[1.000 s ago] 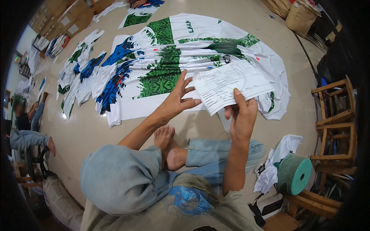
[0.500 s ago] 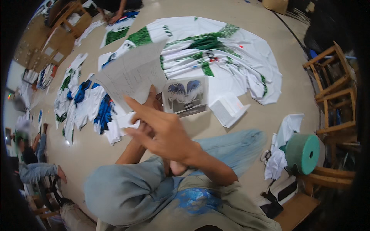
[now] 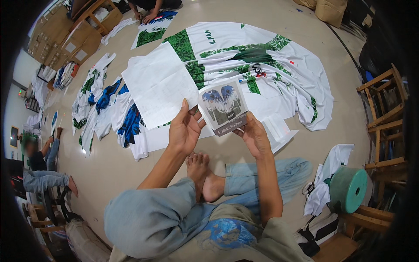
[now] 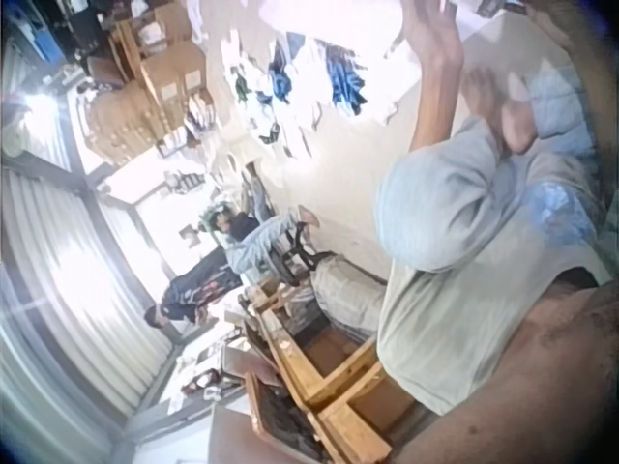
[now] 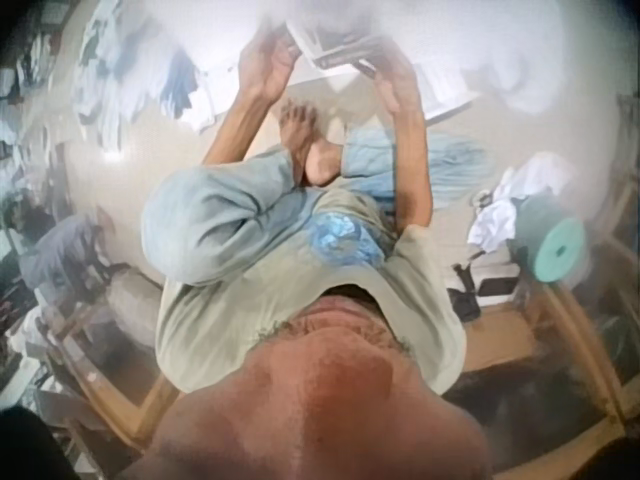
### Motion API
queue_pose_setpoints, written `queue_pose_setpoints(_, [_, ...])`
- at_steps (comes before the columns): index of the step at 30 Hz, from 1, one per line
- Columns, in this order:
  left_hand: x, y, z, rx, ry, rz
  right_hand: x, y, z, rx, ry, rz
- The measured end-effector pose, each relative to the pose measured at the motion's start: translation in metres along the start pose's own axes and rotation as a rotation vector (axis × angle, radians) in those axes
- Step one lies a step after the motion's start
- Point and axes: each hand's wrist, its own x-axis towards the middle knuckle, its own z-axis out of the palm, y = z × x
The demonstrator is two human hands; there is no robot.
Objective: The person sits on the floor and cuts a large piece of white fabric with green and blue patterns using scissors. They periodically pause to unfold and examine a paper document, likely a pattern or instruction sheet, before resuming the cutting process.
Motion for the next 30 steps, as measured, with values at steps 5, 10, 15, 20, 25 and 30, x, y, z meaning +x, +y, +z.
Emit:
queue_pose_setpoints(5, [-0.003, 0.000, 0.000, 0.077, 0.065, -0.029, -0.005, -0.009, 0.018, 0.014, 0.095, -0.206])
queue_pose_setpoints(10, [-0.003, -0.007, -0.005, 0.329, 0.140, -0.090, -0.019, -0.032, 0.038, 0.058, 0.026, -0.268])
queue_pose_setpoints(15, [-0.005, -0.028, -0.008, 0.399, 0.131, -0.173, -0.024, -0.041, 0.066, -0.407, 0.118, -0.286])
queue_pose_setpoints(20, [-0.015, -0.034, 0.008, 0.376, -0.134, -0.207, -0.018, -0.041, 0.101, -0.651, 0.315, -0.473])
queue_pose_setpoints(25, [-0.013, -0.035, 0.005, 0.236, -0.066, -0.165, -0.027, -0.046, 0.072, -0.519, 0.415, -0.489])
queue_pose_setpoints(30, [-0.013, -0.031, 0.005, 0.224, -0.017, -0.096, -0.041, -0.044, 0.038, -0.497, 0.526, -0.470])
